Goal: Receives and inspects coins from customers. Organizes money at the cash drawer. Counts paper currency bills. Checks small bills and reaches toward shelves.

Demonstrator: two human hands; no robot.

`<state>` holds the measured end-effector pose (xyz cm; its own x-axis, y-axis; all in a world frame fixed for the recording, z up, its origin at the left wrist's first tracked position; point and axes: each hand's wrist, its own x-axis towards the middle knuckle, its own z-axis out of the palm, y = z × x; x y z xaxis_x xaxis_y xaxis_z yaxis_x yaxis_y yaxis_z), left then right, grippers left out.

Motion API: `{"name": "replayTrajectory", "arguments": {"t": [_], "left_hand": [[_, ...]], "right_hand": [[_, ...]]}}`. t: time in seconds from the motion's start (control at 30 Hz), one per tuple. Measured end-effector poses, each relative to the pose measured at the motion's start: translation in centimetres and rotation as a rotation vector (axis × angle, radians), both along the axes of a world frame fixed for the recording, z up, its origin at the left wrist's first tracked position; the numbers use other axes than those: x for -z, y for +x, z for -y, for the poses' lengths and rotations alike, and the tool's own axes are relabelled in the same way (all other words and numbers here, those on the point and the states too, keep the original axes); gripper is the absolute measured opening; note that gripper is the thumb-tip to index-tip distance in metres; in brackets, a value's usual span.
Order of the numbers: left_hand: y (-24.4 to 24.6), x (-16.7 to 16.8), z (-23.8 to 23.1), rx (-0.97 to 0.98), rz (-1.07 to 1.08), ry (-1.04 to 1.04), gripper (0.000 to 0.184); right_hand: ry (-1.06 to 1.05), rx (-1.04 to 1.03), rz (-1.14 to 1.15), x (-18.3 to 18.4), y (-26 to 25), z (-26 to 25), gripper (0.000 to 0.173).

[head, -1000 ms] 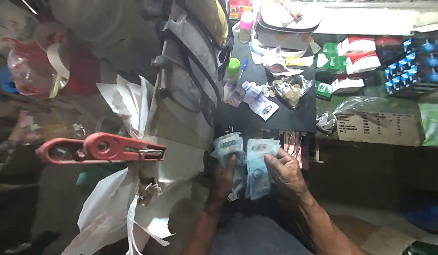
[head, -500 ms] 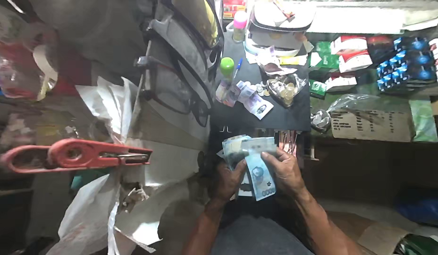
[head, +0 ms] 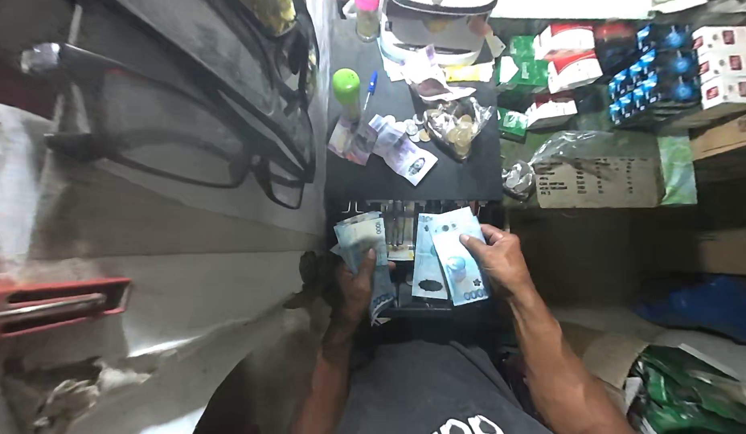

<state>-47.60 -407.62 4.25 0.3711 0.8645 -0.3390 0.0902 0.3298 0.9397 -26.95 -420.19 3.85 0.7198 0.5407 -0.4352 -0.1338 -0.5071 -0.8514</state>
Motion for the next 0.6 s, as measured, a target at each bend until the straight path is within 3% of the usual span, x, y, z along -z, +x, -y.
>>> {"name": "replayTrajectory", "arguments": {"t": [0.2, 0.4, 0.47, 0.6], "left_hand": [[-0.6, 1.1, -0.2, 0.026, -0.079, 0.107, 0.016], [0.1, 0.8, 0.2, 0.064, 0.024, 0.115, 0.010], [0.2, 0.6, 0.4, 0.056, 0.013, 0.110, 0.010], [-0.3, 0.3, 0.0, 0.019, -0.085, 0.061, 0.019]], "right_hand": [[0.202, 0.140, 0.025, -1.7, 1.7, 1.9, 0.009], [0.382, 0.023, -0.197, -2.1, -2.8, 0.2, 0.012], [0.342, 0.075, -0.209, -2.0, -4.0, -0.7, 0.013], [0.074, 0.100, -0.024, -0.1, -2.3, -1.0, 0.019]]}}
